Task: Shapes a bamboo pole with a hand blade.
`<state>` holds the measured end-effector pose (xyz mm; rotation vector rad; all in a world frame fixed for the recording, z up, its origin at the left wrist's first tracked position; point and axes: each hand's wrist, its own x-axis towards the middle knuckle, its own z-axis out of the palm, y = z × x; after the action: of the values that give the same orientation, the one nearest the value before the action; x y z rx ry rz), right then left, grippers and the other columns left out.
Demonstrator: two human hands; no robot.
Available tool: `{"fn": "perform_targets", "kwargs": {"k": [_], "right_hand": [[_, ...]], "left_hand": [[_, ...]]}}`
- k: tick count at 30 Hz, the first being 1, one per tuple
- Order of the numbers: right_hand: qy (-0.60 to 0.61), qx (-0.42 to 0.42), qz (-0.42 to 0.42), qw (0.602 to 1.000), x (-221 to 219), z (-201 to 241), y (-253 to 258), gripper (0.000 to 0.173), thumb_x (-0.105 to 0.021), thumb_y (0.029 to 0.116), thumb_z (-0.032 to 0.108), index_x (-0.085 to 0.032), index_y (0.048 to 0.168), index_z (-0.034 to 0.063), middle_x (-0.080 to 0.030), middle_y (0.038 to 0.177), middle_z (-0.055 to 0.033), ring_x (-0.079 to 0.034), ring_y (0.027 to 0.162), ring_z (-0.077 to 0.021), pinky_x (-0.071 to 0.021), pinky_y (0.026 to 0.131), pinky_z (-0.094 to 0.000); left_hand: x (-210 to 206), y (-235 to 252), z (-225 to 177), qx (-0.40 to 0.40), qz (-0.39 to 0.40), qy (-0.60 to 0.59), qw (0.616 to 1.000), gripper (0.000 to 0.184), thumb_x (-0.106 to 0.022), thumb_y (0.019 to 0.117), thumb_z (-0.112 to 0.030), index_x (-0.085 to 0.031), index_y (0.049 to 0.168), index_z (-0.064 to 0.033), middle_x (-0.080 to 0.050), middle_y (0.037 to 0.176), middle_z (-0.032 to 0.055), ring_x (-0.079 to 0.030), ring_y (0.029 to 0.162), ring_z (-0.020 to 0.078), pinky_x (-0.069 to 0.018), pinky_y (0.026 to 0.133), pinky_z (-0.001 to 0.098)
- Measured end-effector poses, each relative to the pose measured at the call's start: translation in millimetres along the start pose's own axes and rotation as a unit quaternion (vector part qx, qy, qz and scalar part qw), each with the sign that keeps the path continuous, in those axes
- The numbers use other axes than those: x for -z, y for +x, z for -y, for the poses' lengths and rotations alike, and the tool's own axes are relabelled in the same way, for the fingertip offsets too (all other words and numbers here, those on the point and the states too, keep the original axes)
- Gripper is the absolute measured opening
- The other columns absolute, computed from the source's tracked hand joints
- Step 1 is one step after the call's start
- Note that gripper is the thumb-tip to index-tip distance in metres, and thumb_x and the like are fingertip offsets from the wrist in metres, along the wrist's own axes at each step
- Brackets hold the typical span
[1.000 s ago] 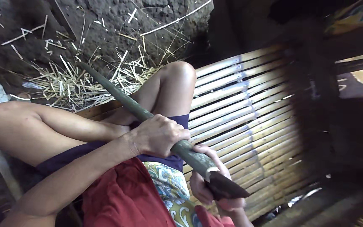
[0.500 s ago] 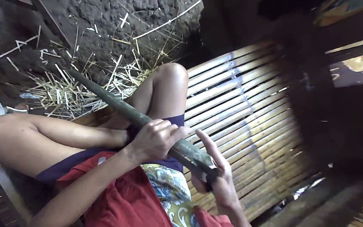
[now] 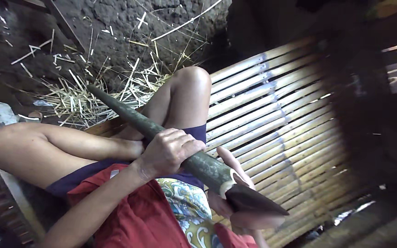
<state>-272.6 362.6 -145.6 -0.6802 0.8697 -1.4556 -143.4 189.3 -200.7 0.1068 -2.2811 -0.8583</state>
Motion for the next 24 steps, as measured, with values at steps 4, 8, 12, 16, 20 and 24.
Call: {"fn": "perform_targets", "kwargs": {"k": [4, 8, 12, 16, 20, 24], "right_hand": [[0.004, 0.001, 0.006, 1.0, 1.2, -1.0, 0.4, 0.092, -0.067, 0.0823, 0.069, -0.037, 0.158, 0.0264, -0.064, 0.071, 0.0114, -0.052, 0.05, 0.0062, -0.0441, 0.047, -0.0102], [0.03, 0.011, 0.008, 0.999, 5.1, -8.4, -0.4, 0.094, -0.067, 0.0825, 0.069, -0.034, 0.16, 0.0266, -0.065, 0.073, 0.0108, -0.052, 0.05, 0.006, -0.0449, 0.048, -0.0107], [0.01, -0.021, -0.01, 1.0, 6.7, -8.7, 0.5, 0.093, -0.072, 0.0767, 0.071, -0.037, 0.155, 0.0354, -0.067, 0.076, 0.0119, -0.055, 0.051, 0.0053, -0.0468, 0.048, -0.0114], [0.039, -0.042, -0.012, 0.998, 7.1, -4.4, -1.4, 0.07, -0.072, 0.085, 0.06, -0.05, 0.145, 0.0324, -0.064, 0.071, 0.0126, -0.055, 0.051, 0.0064, -0.047, 0.048, -0.0106], [0.075, -0.065, 0.049, 0.994, 16.5, 2.6, -4.7, 0.074, -0.066, 0.0869, 0.066, -0.047, 0.149, 0.0307, -0.062, 0.07, 0.0106, -0.052, 0.051, 0.0053, -0.044, 0.048, -0.0104], [0.061, -0.054, 0.026, 0.996, 9.0, 8.1, -4.9, 0.074, -0.06, 0.0888, 0.069, -0.046, 0.149, 0.0284, -0.06, 0.069, 0.0102, -0.051, 0.05, 0.0048, -0.0432, 0.048, -0.0109]], "left_hand": [[1.9, 1.9, 0.5, 0.004, 0.004, 0.0, 1.0, 0.017, -0.061, 0.089, -0.012, -0.073, 0.096, -0.0033, -0.075, 0.085, 0.0105, -0.073, 0.082, 0.0227, -0.0574, 0.076, 0.0347], [-0.4, 2.8, 0.8, 0.003, 0.005, 0.002, 1.0, 0.018, -0.059, 0.09, -0.013, -0.073, 0.097, -0.003, -0.075, 0.085, 0.0103, -0.072, 0.08, 0.0226, -0.0572, 0.074, 0.0348], [2.1, 3.7, -1.9, 0.002, 0.055, 0.003, 0.998, 0.026, -0.06, 0.0883, -0.008, -0.071, 0.111, 0.0004, -0.074, 0.091, 0.013, -0.072, 0.086, 0.027, -0.0569, 0.079, 0.0384], [1.5, 3.2, -3.8, 0.001, 0.085, 0.014, 0.996, 0.029, -0.058, 0.0891, -0.002, -0.067, 0.116, 0.0002, -0.075, 0.097, 0.0144, -0.073, 0.091, 0.0291, -0.0558, 0.091, 0.0407], [-0.9, 6.2, -0.4, -0.012, 0.082, 0.002, 0.997, 0.021, -0.058, 0.0885, -0.002, -0.069, 0.106, 0.0004, -0.072, 0.085, 0.0129, -0.071, 0.08, 0.028, -0.0565, 0.073, 0.0393], [-1.4, 10.7, 0.7, -0.011, 0.072, -0.004, 0.997, 0.015, -0.062, 0.0838, -0.002, -0.069, 0.097, -0.0006, -0.069, 0.078, 0.011, -0.068, 0.072, 0.0256, -0.0536, 0.064, 0.0376]]}}
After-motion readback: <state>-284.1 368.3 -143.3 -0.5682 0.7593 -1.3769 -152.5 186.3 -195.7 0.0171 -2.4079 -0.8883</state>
